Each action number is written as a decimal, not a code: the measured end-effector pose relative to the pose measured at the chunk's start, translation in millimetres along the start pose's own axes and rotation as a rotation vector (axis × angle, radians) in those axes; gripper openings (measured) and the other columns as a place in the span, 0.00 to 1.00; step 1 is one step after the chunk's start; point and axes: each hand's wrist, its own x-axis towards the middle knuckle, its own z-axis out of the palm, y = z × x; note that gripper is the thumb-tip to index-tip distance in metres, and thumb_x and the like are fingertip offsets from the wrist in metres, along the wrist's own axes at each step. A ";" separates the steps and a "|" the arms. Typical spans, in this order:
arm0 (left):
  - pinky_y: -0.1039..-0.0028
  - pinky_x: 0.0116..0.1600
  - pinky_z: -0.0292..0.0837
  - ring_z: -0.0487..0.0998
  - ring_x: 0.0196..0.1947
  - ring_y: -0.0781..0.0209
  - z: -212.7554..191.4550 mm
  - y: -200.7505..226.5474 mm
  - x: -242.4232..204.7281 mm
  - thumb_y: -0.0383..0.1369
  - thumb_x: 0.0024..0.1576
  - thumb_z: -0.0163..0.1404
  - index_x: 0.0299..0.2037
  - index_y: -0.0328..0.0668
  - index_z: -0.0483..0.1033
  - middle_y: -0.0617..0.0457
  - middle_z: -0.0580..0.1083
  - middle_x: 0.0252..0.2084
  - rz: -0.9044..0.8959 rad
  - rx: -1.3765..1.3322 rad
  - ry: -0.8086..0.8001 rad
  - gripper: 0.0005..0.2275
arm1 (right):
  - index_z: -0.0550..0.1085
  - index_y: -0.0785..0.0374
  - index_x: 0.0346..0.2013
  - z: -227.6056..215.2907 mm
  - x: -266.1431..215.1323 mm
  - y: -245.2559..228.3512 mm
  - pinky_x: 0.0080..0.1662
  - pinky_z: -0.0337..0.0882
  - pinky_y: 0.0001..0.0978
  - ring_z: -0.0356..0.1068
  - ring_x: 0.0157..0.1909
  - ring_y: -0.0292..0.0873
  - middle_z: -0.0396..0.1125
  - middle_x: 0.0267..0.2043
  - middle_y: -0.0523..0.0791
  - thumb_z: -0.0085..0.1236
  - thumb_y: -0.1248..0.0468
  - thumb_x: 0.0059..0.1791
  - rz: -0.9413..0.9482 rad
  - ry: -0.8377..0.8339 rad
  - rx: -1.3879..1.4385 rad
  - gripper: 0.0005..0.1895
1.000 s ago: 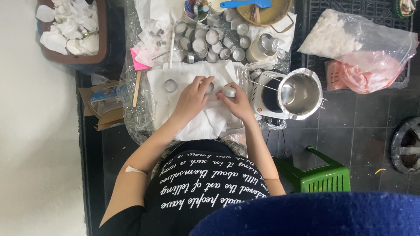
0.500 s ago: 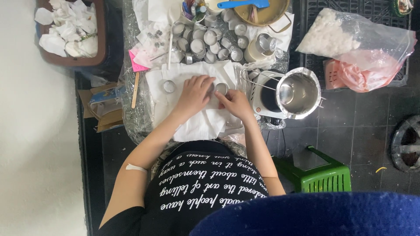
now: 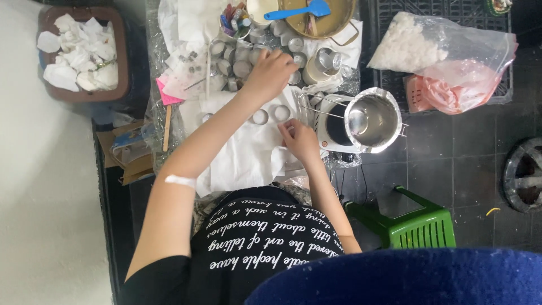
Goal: Cleaning small metal tins with a paper towel and arranging them on a tray for candle making.
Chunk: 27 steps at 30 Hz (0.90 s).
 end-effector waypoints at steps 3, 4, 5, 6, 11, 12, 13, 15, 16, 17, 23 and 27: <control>0.51 0.55 0.60 0.75 0.48 0.48 46.1 -10.9 25.3 0.33 0.49 0.57 0.38 0.46 0.83 0.50 0.77 0.40 -0.031 0.072 -0.040 0.09 | 0.77 0.61 0.35 -0.9 -3.7 0.5 0.33 0.72 0.34 0.76 0.24 0.43 0.74 0.21 0.44 0.56 0.52 0.52 -0.007 0.008 0.029 0.15; 0.51 0.55 0.60 0.75 0.48 0.48 67.7 -16.7 29.9 0.33 0.49 0.57 0.38 0.46 0.83 0.50 0.77 0.40 -0.027 0.068 -0.039 0.09 | 0.77 0.61 0.35 -1.3 -5.7 0.6 0.33 0.72 0.34 0.76 0.24 0.43 0.74 0.21 0.44 0.56 0.52 0.52 -0.003 0.012 0.028 0.15; 0.50 0.57 0.60 0.75 0.47 0.49 88.0 -24.4 33.4 0.31 0.51 0.56 0.36 0.46 0.83 0.49 0.78 0.37 -0.095 0.153 -0.099 0.06 | 0.77 0.61 0.35 -0.8 -6.5 -0.2 0.33 0.72 0.34 0.76 0.24 0.43 0.74 0.21 0.44 0.57 0.52 0.52 -0.011 0.012 0.036 0.14; 0.50 0.59 0.60 0.76 0.46 0.49 108.1 -32.1 37.0 0.29 0.53 0.54 0.34 0.46 0.83 0.48 0.78 0.34 -0.164 0.237 -0.159 0.04 | 0.77 0.60 0.35 -0.2 -7.4 -1.1 0.32 0.71 0.34 0.76 0.24 0.43 0.74 0.21 0.44 0.58 0.53 0.51 -0.018 0.012 0.044 0.13; 0.49 0.55 0.63 0.79 0.41 0.47 132.9 -52.4 53.4 0.26 0.54 0.52 0.32 0.45 0.81 0.47 0.79 0.32 -0.207 0.220 -0.130 0.04 | 0.77 0.60 0.35 1.3 -7.1 5.3 0.32 0.71 0.33 0.76 0.24 0.43 0.73 0.20 0.44 0.59 0.54 0.51 -0.059 0.025 0.057 0.12; 0.48 0.55 0.64 0.80 0.40 0.46 130.7 -53.7 53.6 0.26 0.54 0.52 0.32 0.45 0.81 0.46 0.79 0.32 -0.213 0.207 -0.150 0.04 | 0.76 0.60 0.35 2.0 -7.7 8.4 0.32 0.72 0.33 0.76 0.24 0.43 0.73 0.20 0.44 0.59 0.54 0.51 -0.074 0.026 0.066 0.12; 0.48 0.55 0.64 0.80 0.40 0.46 111.9 -50.5 55.2 0.26 0.54 0.52 0.32 0.45 0.81 0.46 0.79 0.32 -0.210 0.209 -0.150 0.04 | 0.76 0.60 0.35 1.7 -6.8 8.3 0.32 0.72 0.33 0.76 0.24 0.43 0.73 0.20 0.44 0.59 0.54 0.51 -0.074 0.028 0.068 0.12; 0.50 0.52 0.64 0.80 0.38 0.45 74.5 -43.3 56.0 0.22 0.46 0.52 0.42 0.39 0.77 0.47 0.78 0.30 -0.209 0.060 -0.105 0.13 | 0.76 0.60 0.35 1.7 -6.7 8.1 0.32 0.72 0.33 0.76 0.25 0.43 0.73 0.20 0.44 0.60 0.55 0.51 -0.097 0.028 0.066 0.12; 0.50 0.52 0.64 0.80 0.38 0.45 62.3 -40.6 55.6 0.22 0.46 0.52 0.42 0.39 0.77 0.47 0.78 0.30 -0.210 0.060 -0.106 0.13 | 0.76 0.60 0.35 0.3 -7.3 6.4 0.32 0.72 0.33 0.76 0.25 0.43 0.73 0.20 0.44 0.60 0.55 0.51 -0.097 0.026 0.068 0.12; 0.53 0.52 0.66 0.80 0.37 0.44 49.4 -38.6 55.7 0.20 0.50 0.52 0.48 0.38 0.75 0.45 0.78 0.32 -0.203 -0.005 -0.078 0.15 | 0.76 0.61 0.35 -1.2 -7.1 4.2 0.32 0.71 0.33 0.76 0.25 0.43 0.73 0.21 0.44 0.60 0.55 0.51 -0.089 0.018 0.065 0.12; 0.63 0.44 0.75 0.81 0.38 0.48 -66.9 0.9 25.3 0.21 0.54 0.54 0.43 0.39 0.75 0.46 0.78 0.39 -0.245 -0.501 0.092 0.08 | 0.75 0.60 0.39 0.7 -8.4 8.4 0.33 0.72 0.34 0.77 0.26 0.42 0.74 0.23 0.44 0.59 0.56 0.52 -0.093 0.006 0.079 0.10; 0.60 0.41 0.76 0.80 0.36 0.48 -82.9 38.6 -56.7 0.24 0.54 0.55 0.39 0.39 0.78 0.44 0.77 0.35 -0.209 -0.277 -0.117 0.05 | 0.71 0.59 0.52 -3.4 -22.1 -1.7 0.35 0.73 0.33 0.76 0.30 0.40 0.75 0.33 0.42 0.61 0.60 0.50 -0.149 0.010 0.093 0.17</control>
